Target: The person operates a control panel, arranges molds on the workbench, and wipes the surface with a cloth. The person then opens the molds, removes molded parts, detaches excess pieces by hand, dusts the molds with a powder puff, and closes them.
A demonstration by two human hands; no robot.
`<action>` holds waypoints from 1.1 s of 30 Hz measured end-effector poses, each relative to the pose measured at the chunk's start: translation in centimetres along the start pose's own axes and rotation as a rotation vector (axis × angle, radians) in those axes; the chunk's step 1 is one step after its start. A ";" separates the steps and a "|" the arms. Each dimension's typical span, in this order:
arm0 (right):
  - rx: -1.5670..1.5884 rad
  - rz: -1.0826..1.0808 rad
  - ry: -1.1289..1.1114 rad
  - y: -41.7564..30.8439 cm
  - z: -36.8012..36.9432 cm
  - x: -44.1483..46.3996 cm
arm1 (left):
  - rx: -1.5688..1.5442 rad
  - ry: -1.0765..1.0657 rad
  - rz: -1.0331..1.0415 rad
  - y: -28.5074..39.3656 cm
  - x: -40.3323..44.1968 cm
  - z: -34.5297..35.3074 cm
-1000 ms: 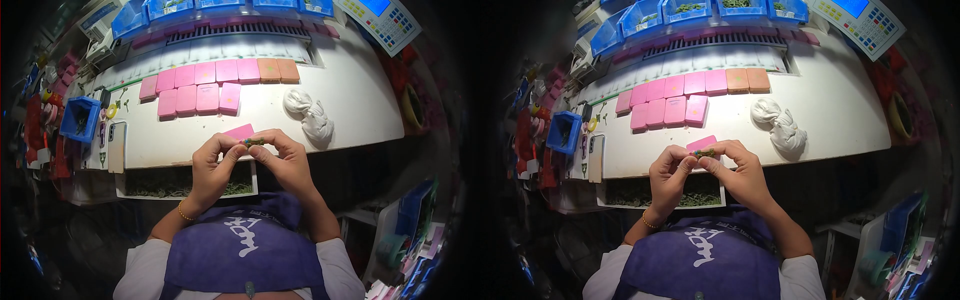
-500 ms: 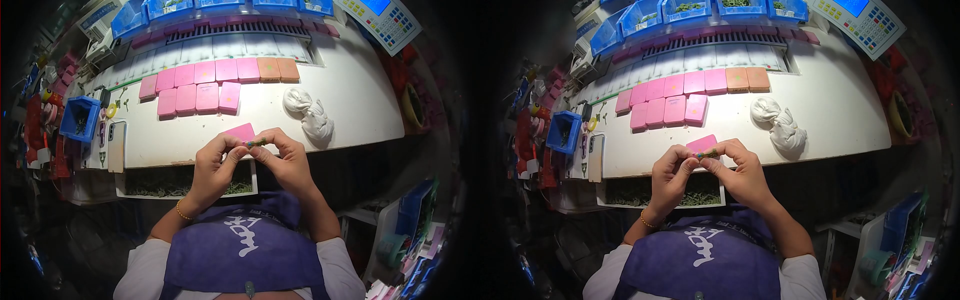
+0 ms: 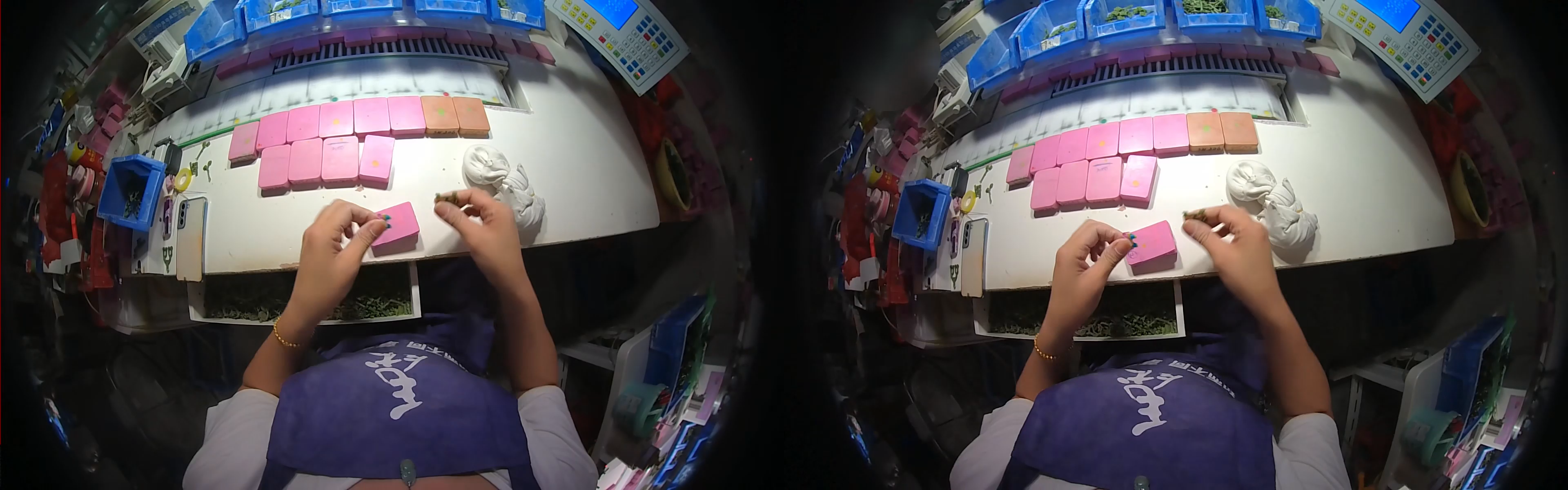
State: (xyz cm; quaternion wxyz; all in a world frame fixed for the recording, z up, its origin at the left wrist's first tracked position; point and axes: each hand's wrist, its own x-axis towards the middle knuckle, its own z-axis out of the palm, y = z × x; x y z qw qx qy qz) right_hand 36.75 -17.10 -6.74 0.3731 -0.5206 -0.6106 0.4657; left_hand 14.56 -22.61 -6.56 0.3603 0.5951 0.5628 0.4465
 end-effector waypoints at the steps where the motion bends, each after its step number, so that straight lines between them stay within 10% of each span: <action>1: -0.100 0.028 -0.015 0.8 -0.7 1.1 | 0.147 0.022 0.067 -0.6 0.3 -0.3; 10: -0.447 -0.246 0.276 -0.4 -1.8 1.2 | -0.181 0.082 -0.106 -1.7 -0.3 -0.2; 18: 0.378 -0.229 0.013 1.6 4.3 -6.2 | -0.910 -0.212 -0.459 0.7 -3.2 4.9; 21: 0.202 -0.308 0.085 2.0 3.5 -5.7 | -0.849 -0.312 -0.513 1.2 -2.9 4.3; 23: 0.147 -0.350 0.217 2.8 1.5 -3.3 | -0.234 -0.114 -0.045 0.8 -2.2 4.0; 27: -0.911 -0.615 0.556 0.4 -4.7 4.0 | 0.699 0.201 0.307 -0.8 0.1 3.7; 33: -1.350 -0.724 0.111 2.6 -4.7 8.9 | 0.451 -0.035 0.166 -2.7 1.0 3.0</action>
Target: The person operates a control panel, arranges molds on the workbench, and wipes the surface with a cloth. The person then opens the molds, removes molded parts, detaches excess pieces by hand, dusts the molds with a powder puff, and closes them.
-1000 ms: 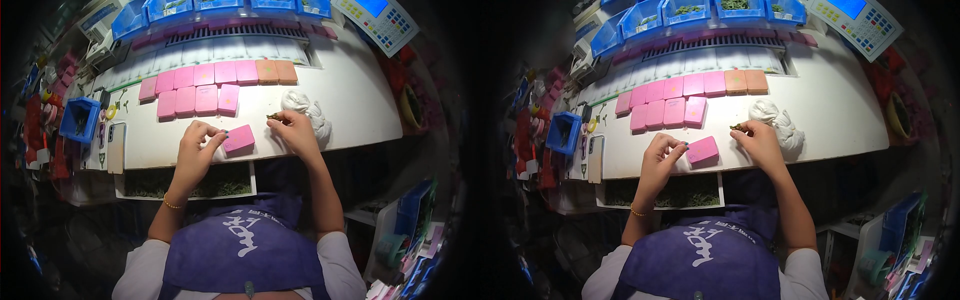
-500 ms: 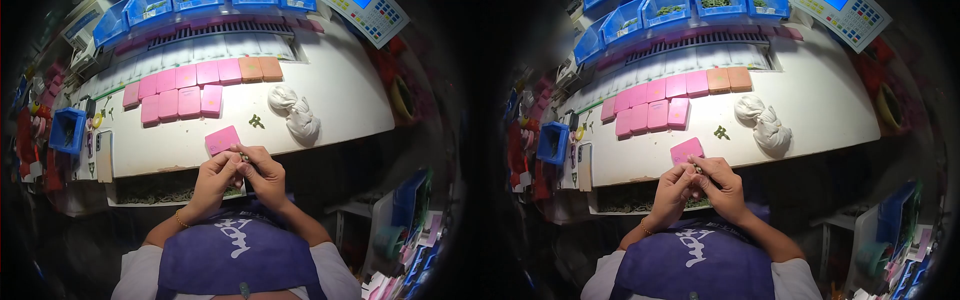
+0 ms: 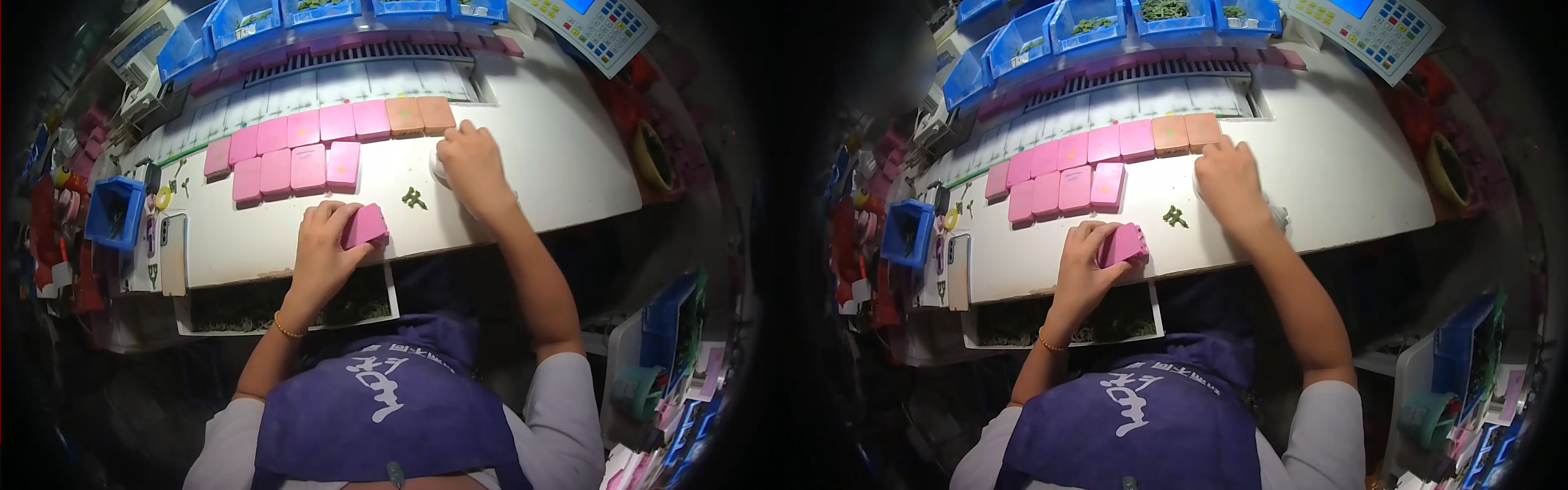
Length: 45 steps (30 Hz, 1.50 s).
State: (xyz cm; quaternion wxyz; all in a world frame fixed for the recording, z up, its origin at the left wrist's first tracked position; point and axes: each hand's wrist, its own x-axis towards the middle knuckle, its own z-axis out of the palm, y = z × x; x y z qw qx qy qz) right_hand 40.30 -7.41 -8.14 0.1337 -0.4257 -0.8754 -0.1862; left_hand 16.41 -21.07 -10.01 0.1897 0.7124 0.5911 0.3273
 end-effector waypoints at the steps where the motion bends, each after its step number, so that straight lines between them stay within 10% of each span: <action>1: 0.117 0.093 -0.068 0.6 -0.3 0.2 | -0.056 0.004 -0.006 -0.1 0.0 -0.1; 8: 0.463 0.258 0.216 -0.8 -0.5 -0.2 | -0.553 -0.031 -0.063 0.8 0.0 -0.8; 11: 1.289 0.152 0.341 -7.0 -5.4 -1.7 | -0.812 -0.054 -0.101 1.0 -0.3 -0.8; 18: 1.087 -0.106 0.429 -14.3 -7.2 -6.3 | -1.756 -0.065 -0.379 1.2 -0.4 -1.3; 22: 1.369 0.075 0.239 -14.6 -8.2 -6.6 | -1.558 -0.031 -0.481 1.9 -0.5 -1.5; 24: 1.864 0.736 0.058 -14.2 -8.7 -6.0 | -1.441 -0.016 -0.480 2.8 -0.8 -1.9; 45: 1.939 0.632 -0.146 -11.9 -6.1 -5.0 | -1.305 -0.257 -0.361 3.8 -0.9 -2.5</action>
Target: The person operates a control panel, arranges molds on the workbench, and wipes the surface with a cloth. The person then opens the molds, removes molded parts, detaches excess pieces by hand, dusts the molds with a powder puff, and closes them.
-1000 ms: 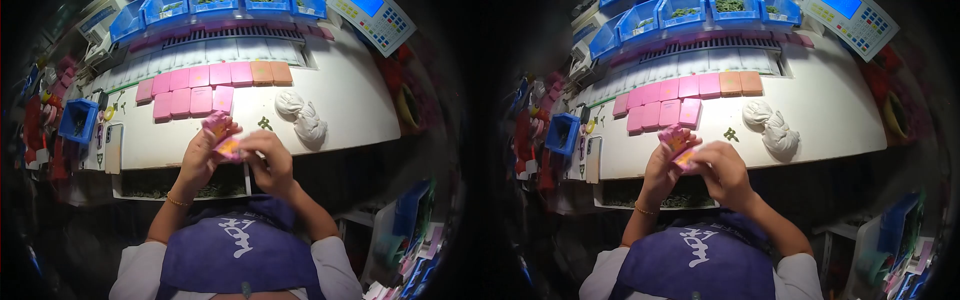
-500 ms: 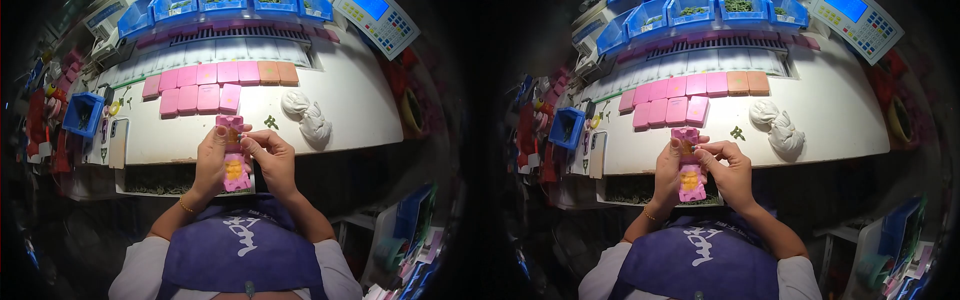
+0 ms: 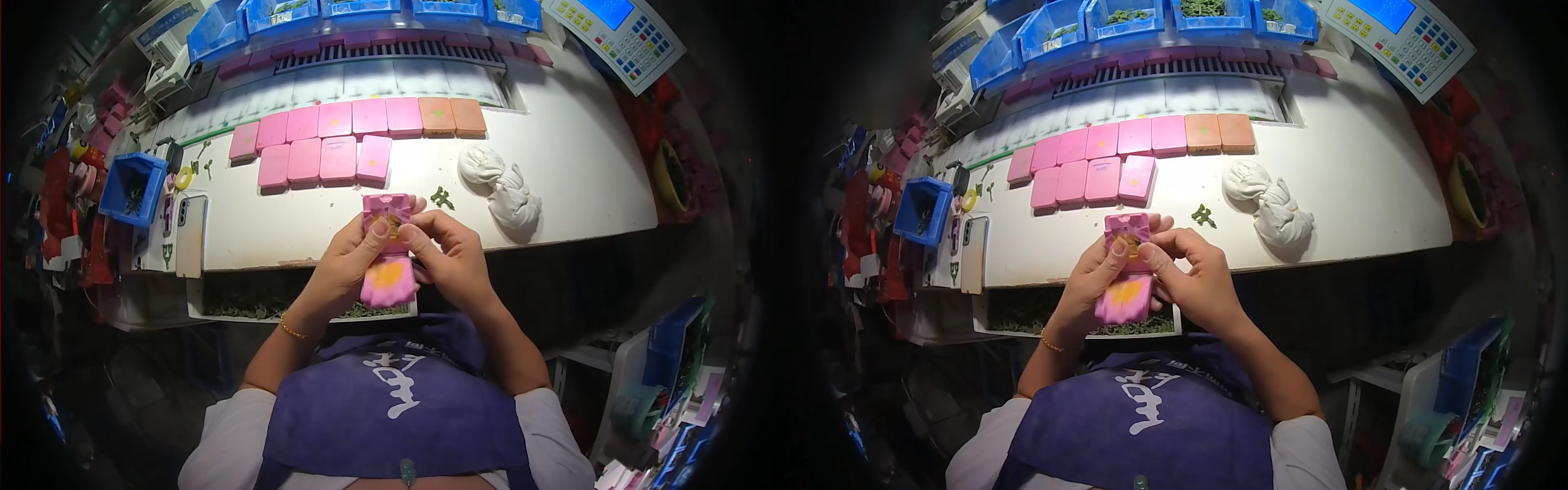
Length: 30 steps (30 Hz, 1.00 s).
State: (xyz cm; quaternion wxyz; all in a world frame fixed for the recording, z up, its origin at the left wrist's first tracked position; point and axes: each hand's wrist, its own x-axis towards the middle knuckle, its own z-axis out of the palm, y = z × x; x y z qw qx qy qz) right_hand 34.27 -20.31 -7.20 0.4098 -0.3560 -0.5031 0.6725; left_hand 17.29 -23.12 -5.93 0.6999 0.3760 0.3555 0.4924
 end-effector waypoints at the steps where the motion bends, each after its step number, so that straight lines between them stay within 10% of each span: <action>1: -0.074 -0.078 0.032 0.3 -0.1 -0.1 | -0.070 -0.057 -0.064 0.1 -0.2 -0.7; 6: -0.194 -0.101 0.023 0.9 -1.5 -0.5 | 0.189 0.016 0.305 -2.0 -0.3 -1.8; 30: -0.450 -0.373 -0.193 -1.1 -1.8 -0.7 | 0.582 -0.047 0.151 -1.9 -0.9 -0.7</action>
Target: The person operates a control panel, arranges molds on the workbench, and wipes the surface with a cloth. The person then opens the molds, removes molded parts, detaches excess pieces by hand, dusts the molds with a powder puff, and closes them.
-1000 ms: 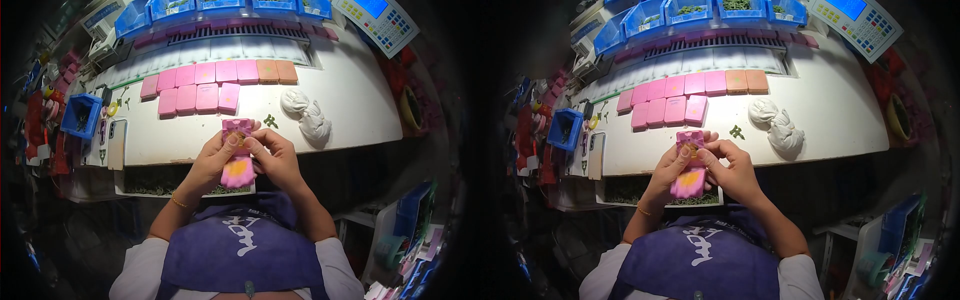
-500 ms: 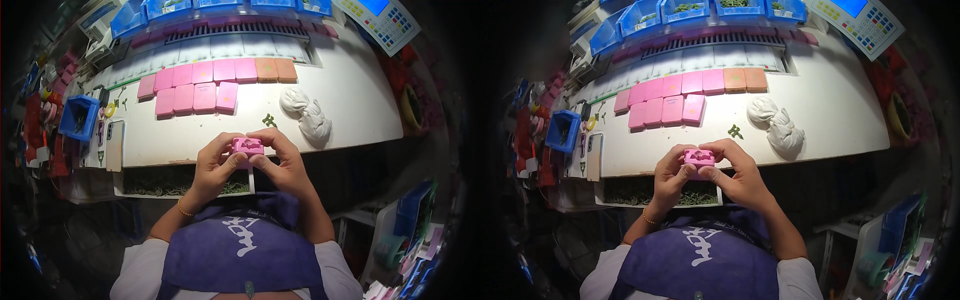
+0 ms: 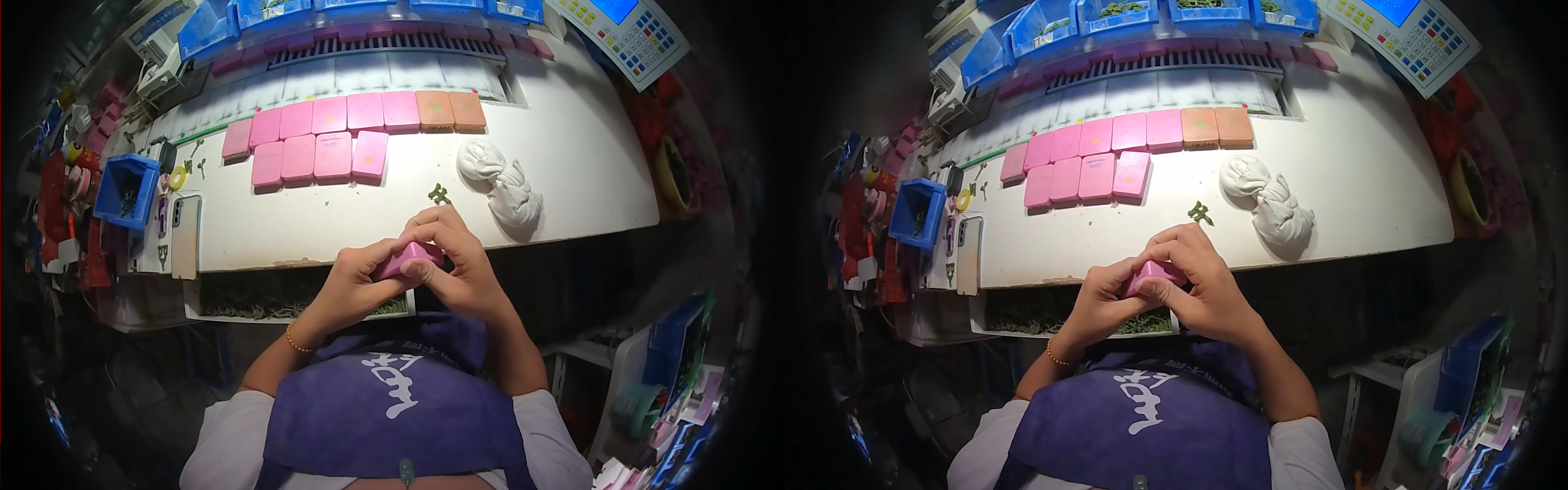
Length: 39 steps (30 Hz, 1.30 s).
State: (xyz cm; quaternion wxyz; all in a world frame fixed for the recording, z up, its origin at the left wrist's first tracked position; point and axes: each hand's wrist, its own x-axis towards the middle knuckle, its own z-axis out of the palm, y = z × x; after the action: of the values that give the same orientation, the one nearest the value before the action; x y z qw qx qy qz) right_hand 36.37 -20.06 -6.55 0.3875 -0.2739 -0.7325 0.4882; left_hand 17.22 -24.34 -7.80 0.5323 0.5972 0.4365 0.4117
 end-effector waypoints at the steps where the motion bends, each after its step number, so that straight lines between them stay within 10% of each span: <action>1: -0.017 0.011 -0.019 0.2 0.0 -0.1 | 0.003 -0.016 -0.013 -0.5 -0.1 -0.1; 20: -0.418 -0.257 0.145 -0.3 0.2 -0.1 | -0.288 -0.175 0.064 -1.1 -0.4 -1.9; 27: -0.544 -0.051 0.317 4.2 0.6 -0.8 | 0.961 0.439 0.121 -0.9 -0.8 -4.6; 39: -0.936 -0.016 0.511 8.0 -1.3 0.5 | 0.721 0.720 -0.050 -0.5 0.6 -9.2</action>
State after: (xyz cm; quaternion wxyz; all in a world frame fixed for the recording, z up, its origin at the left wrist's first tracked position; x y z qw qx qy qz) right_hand 37.39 -16.01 -13.48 0.3937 -0.5222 -0.7561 0.0240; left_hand 8.52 -21.22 -7.42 0.1178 0.5527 0.7206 0.4017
